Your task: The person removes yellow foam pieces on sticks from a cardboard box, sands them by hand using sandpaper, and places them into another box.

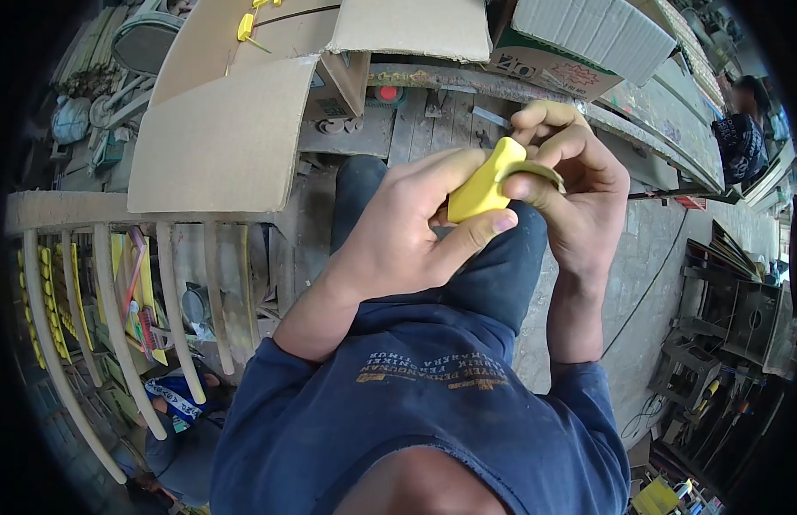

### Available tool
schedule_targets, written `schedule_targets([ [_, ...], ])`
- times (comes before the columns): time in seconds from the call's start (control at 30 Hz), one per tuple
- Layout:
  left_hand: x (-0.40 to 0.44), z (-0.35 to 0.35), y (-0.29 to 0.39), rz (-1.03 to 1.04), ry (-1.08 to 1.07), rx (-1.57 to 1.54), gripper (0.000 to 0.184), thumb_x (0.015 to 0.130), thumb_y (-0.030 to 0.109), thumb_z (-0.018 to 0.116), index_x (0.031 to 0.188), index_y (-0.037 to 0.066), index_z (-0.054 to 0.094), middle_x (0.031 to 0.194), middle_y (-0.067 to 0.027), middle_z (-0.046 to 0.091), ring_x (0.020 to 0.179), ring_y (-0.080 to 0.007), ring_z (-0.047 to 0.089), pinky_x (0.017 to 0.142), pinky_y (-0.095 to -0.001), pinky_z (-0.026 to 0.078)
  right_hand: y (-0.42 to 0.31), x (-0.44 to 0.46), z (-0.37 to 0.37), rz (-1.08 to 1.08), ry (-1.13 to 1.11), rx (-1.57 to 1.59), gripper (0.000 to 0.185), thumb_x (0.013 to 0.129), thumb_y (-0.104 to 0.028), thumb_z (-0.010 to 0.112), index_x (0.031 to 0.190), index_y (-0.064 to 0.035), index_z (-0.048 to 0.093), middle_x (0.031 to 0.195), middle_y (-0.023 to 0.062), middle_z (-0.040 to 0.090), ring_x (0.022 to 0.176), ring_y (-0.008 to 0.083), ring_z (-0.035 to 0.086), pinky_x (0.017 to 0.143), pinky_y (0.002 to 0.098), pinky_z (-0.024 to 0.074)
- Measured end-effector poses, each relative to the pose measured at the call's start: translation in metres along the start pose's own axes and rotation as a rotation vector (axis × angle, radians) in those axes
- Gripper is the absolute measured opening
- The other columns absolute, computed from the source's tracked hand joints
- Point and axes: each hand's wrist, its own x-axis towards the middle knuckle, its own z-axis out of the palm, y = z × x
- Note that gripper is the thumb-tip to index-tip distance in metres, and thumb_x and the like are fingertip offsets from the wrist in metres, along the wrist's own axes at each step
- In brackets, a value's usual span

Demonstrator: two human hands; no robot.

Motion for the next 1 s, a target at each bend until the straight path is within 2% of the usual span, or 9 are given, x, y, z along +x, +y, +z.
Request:
schedule_targets([
  [0.1, 0.003, 0.000, 0.002, 0.221, 0.058, 0.232, 0.028, 0.084, 0.020, 0.069, 0.092, -0.003, 0.055, 0.070, -0.0112, 0.049, 0.055, -0.0192, 0.047, 0.049, -0.0287, 0.038, 0.002, 0.004, -0.009, 0.108, -0.128, 0.094, 0.024, 0.068, 0.008, 0.076, 0.073, -0.0009, 0.053, 0.087, 0.0110, 0.061, 0.080, 0.0132, 0.060, 0.070, 0.0246, 0.0503],
  [0.2, 0.003, -0.012, 0.008, 0.180, -0.119, 0.311, 0.028, 0.083, 0.018, 0.068, 0.097, -0.004, 0.059, 0.071, -0.0102, 0.053, 0.056, -0.0183, 0.048, 0.053, -0.0256, 0.040, 0.003, -0.001, -0.011, 0.105, -0.096, -0.016, 0.027, 0.070, 0.009, 0.074, 0.070, -0.0010, 0.050, 0.082, 0.0103, 0.062, 0.076, 0.0132, 0.061, 0.069, 0.0247, 0.0512],
  [0.27, 0.004, -0.016, 0.007, -0.039, -0.221, 0.288, 0.028, 0.084, 0.019, 0.068, 0.097, -0.005, 0.059, 0.071, -0.0092, 0.054, 0.056, -0.0162, 0.047, 0.051, -0.0257, 0.038, 0.001, -0.002, -0.004, 0.060, -0.071, -0.066, 0.025, 0.074, 0.009, 0.072, 0.073, -0.0009, 0.049, 0.082, 0.0098, 0.063, 0.078, 0.0134, 0.062, 0.070, 0.0250, 0.0516],
  [0.33, 0.004, -0.012, 0.007, -0.057, -0.152, 0.216, 0.026, 0.085, 0.019, 0.067, 0.093, -0.004, 0.057, 0.069, -0.0108, 0.053, 0.055, -0.0177, 0.048, 0.050, -0.0279, 0.039, 0.000, -0.002, 0.002, 0.128, 0.201, -0.104, 0.023, 0.077, 0.009, 0.069, 0.077, -0.0012, 0.049, 0.083, 0.0104, 0.063, 0.077, 0.0139, 0.062, 0.070, 0.0242, 0.0515],
  [0.5, 0.004, -0.006, 0.003, -0.064, -0.024, 0.125, 0.024, 0.086, 0.019, 0.065, 0.088, -0.003, 0.056, 0.066, -0.0120, 0.051, 0.054, -0.0178, 0.050, 0.048, -0.0302, 0.039, 0.002, -0.001, -0.003, 0.063, -0.058, -0.077, 0.023, 0.075, 0.005, 0.072, 0.080, -0.0018, 0.051, 0.107, 0.0116, 0.058, 0.102, 0.0145, 0.055, 0.085, 0.0283, 0.0463],
  [0.6, 0.005, -0.005, -0.003, 0.089, -0.025, 0.160, 0.025, 0.086, 0.021, 0.065, 0.090, -0.003, 0.057, 0.066, -0.0119, 0.052, 0.054, -0.0188, 0.052, 0.048, -0.0305, 0.039, 0.009, -0.003, -0.004, 0.120, -0.029, 0.137, 0.027, 0.074, 0.008, 0.072, 0.073, -0.0024, 0.048, 0.088, 0.0095, 0.061, 0.086, 0.0124, 0.060, 0.073, 0.0240, 0.0497],
  [0.7, 0.007, -0.004, -0.006, 0.108, -0.053, 0.131, 0.026, 0.087, 0.022, 0.063, 0.092, -0.003, 0.057, 0.068, -0.0129, 0.054, 0.055, -0.0198, 0.054, 0.049, -0.0307, 0.040, 0.004, -0.001, -0.001, 0.040, 0.049, -0.006, 0.028, 0.074, 0.010, 0.070, 0.073, -0.0025, 0.045, 0.082, 0.0085, 0.061, 0.080, 0.0118, 0.061, 0.069, 0.0226, 0.0518],
  [0.83, 0.008, -0.005, -0.004, -0.011, -0.058, 0.145, 0.026, 0.089, 0.022, 0.060, 0.092, -0.003, 0.056, 0.068, -0.0143, 0.055, 0.056, -0.0243, 0.055, 0.051, -0.0314, 0.041, 0.002, 0.000, 0.001, 0.125, 0.222, -0.042, 0.027, 0.078, 0.012, 0.065, 0.077, -0.0039, 0.044, 0.091, 0.0124, 0.064, 0.088, 0.0141, 0.063, 0.074, 0.0258, 0.0537],
  [1.0, 0.009, -0.005, -0.004, 0.002, 0.040, 0.122, 0.025, 0.088, 0.021, 0.059, 0.089, -0.003, 0.056, 0.065, -0.0153, 0.054, 0.056, -0.0274, 0.056, 0.051, -0.0321, 0.042, 0.007, 0.003, 0.000, 0.151, 0.083, 0.145, 0.026, 0.077, 0.011, 0.067, 0.079, -0.0050, 0.046, 0.093, 0.0109, 0.063, 0.092, 0.0134, 0.061, 0.080, 0.0264, 0.0512],
])
